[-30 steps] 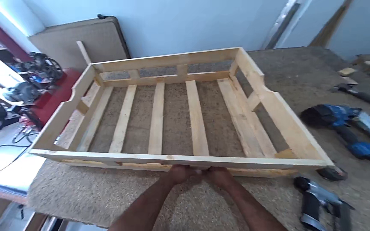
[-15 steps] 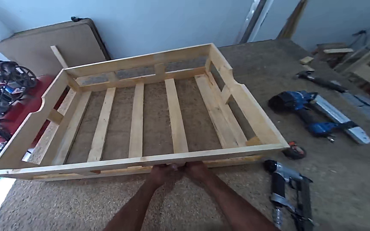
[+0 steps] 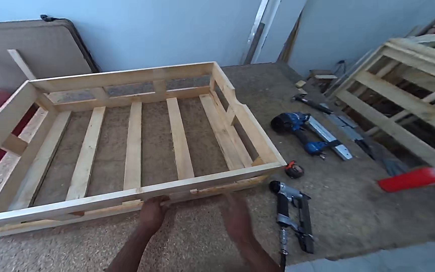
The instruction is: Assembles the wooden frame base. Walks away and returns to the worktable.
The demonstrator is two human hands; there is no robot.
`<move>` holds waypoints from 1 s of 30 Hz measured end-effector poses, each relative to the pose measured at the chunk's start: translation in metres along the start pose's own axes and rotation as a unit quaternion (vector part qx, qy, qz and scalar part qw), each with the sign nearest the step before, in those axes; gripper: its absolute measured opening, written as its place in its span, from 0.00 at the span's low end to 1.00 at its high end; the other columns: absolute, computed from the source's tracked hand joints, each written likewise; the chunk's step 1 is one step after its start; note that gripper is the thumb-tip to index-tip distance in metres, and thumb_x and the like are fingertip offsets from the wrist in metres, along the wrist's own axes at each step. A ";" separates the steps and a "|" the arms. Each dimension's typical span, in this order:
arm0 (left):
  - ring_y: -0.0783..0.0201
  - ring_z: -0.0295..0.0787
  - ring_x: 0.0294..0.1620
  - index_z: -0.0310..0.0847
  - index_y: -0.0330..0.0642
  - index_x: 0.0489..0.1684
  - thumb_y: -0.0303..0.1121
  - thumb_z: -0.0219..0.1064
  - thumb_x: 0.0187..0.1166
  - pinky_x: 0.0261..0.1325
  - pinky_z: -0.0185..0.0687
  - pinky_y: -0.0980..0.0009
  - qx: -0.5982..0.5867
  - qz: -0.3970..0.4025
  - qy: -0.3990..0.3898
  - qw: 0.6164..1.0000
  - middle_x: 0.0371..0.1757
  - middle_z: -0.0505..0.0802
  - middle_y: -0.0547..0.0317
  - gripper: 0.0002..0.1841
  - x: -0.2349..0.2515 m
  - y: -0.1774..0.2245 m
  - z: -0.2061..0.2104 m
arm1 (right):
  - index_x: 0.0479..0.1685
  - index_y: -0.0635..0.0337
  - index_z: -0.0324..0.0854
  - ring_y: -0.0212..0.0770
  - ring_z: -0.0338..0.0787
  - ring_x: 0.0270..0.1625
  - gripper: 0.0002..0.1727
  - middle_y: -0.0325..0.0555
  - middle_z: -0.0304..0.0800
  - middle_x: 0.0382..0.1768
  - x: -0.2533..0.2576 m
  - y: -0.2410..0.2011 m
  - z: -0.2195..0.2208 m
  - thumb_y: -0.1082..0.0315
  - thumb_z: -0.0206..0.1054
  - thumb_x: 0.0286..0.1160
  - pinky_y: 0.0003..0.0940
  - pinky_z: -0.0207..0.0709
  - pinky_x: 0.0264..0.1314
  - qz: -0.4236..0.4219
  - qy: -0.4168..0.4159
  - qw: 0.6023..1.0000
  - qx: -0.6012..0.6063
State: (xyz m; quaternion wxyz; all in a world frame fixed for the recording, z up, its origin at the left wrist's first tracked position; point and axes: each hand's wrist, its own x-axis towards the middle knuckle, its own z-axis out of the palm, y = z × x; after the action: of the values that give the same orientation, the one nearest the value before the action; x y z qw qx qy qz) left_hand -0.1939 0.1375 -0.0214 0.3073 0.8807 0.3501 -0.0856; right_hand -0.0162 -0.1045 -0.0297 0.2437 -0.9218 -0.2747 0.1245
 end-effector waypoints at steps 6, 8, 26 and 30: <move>0.50 0.81 0.77 0.86 0.41 0.66 0.54 0.58 0.87 0.85 0.65 0.47 0.062 -0.037 -0.028 0.997 0.68 0.91 0.48 0.26 0.005 0.021 -0.009 | 0.86 0.69 0.62 0.72 0.74 0.79 0.51 0.74 0.71 0.77 0.005 0.117 -0.022 0.46 0.77 0.66 0.67 0.72 0.75 0.297 0.111 0.941 -0.119; 0.47 0.82 0.76 0.87 0.40 0.63 0.56 0.57 0.87 0.83 0.67 0.44 0.076 -0.038 -0.028 0.996 0.66 0.91 0.45 0.28 0.009 0.021 -0.007 | 0.88 0.66 0.60 0.71 0.75 0.78 0.51 0.74 0.73 0.76 0.012 0.126 -0.026 0.48 0.76 0.66 0.65 0.74 0.75 0.307 0.106 0.938 -0.122; 0.45 0.83 0.74 0.87 0.48 0.65 0.57 0.55 0.86 0.77 0.72 0.38 0.042 0.037 0.004 0.998 0.67 0.91 0.48 0.27 0.020 -0.004 0.005 | 0.54 0.62 0.72 0.43 0.91 0.27 0.21 0.45 0.88 0.26 -0.105 0.035 -0.064 0.70 0.70 0.59 0.44 0.90 0.39 0.205 -0.124 0.843 0.481; 0.44 0.81 0.76 0.86 0.45 0.66 0.59 0.56 0.85 0.80 0.69 0.38 -0.001 0.038 -0.021 0.999 0.69 0.90 0.46 0.29 0.012 0.001 -0.014 | 0.66 0.55 0.81 0.44 0.92 0.27 0.29 0.52 0.93 0.32 -0.095 -0.014 -0.083 0.56 0.78 0.63 0.41 0.90 0.34 0.081 -0.258 0.714 0.645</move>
State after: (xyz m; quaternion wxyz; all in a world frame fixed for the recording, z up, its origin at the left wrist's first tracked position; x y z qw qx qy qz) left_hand -0.1853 0.1518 -0.0141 0.3188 0.8910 0.3100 -0.0914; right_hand -0.0698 -0.1796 0.0568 0.6879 -0.4914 -0.1039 0.5239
